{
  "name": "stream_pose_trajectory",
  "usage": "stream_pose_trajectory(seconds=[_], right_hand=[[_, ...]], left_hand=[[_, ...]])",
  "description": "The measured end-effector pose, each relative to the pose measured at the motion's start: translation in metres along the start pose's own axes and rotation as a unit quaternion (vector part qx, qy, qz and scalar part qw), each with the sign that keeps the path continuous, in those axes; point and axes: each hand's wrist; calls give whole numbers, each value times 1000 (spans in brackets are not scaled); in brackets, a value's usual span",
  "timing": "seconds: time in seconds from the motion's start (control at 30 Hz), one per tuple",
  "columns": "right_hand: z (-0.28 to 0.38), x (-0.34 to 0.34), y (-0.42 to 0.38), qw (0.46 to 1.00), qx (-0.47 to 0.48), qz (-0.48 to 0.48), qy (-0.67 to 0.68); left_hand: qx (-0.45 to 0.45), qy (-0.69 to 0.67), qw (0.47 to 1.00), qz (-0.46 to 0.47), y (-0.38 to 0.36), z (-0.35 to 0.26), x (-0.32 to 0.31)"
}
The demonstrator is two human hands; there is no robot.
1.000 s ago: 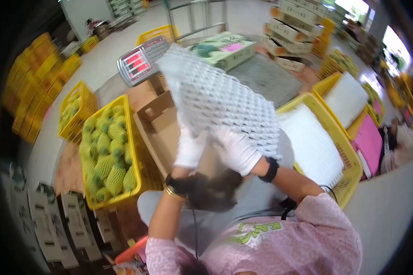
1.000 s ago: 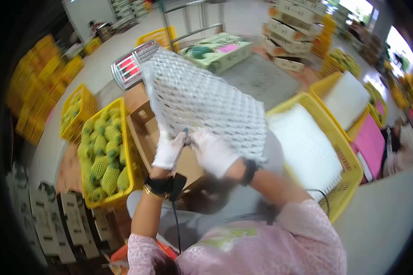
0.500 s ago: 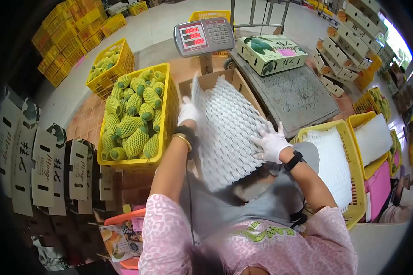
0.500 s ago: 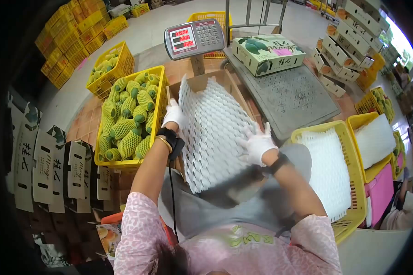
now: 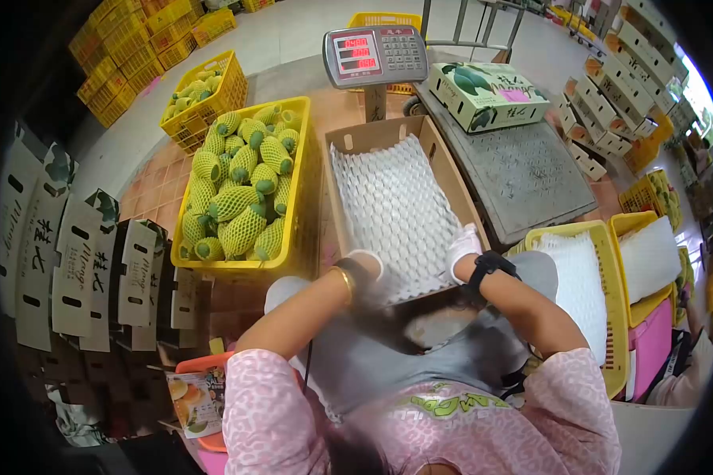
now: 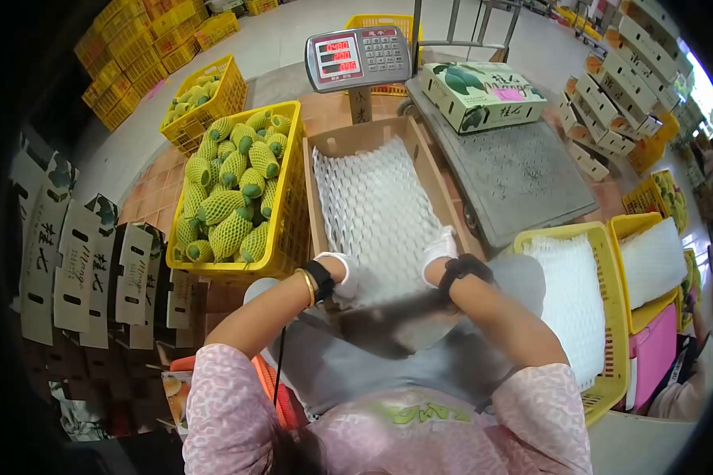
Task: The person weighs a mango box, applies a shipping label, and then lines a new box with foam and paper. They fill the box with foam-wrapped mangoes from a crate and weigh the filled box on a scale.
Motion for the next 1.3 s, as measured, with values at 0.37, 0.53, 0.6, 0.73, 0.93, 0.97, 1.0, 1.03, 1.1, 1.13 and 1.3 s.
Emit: stream_pose_trajectory(seconds=[0.37, 0.53, 0.6, 0.73, 0.93, 0.97, 1.0, 1.03, 1.1, 1.13, 1.3], right_hand=[[-52, 86, 53, 965, 6, -165, 205], [-19, 90, 93, 933, 1, -235, 273], [-11, 75, 120, 939, -41, -135, 314], [-12, 80, 117, 930, -89, -137, 330], [-12, 117, 123, 910, 37, -261, 320], [-1, 127, 116, 877, 92, -340, 326], [12, 131, 120, 909, 78, -334, 238], [18, 133, 132, 930, 86, -266, 240], [26, 129, 157, 945, 9, -156, 286], [28, 125, 154, 933, 11, -195, 304], [6, 109, 145, 894, 28, -382, 234]], left_hand=[[127, -83, 972, -178, -7, 38, 15], [185, 11, 945, -270, -4, 51, 3], [170, 31, 946, -275, -6, 45, -6], [139, 38, 958, -249, -7, 41, -7], [146, -6, 958, -247, -1, 43, -5], [146, -10, 958, -245, -1, 41, -5], [135, -18, 956, -258, -1, 41, -5], [125, -24, 954, -273, -1, 42, -4], [116, -13, 954, -277, -3, 44, -3], [118, -31, 959, -256, -3, 44, -2], [115, -58, 959, -253, -7, 48, 0]])
Point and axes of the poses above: each hand's wrist, its own y-axis towards the middle knuckle, its own x-axis out of the back of the hand, z = x × y, and after that the axes turned 4 degrees about x, right-handed
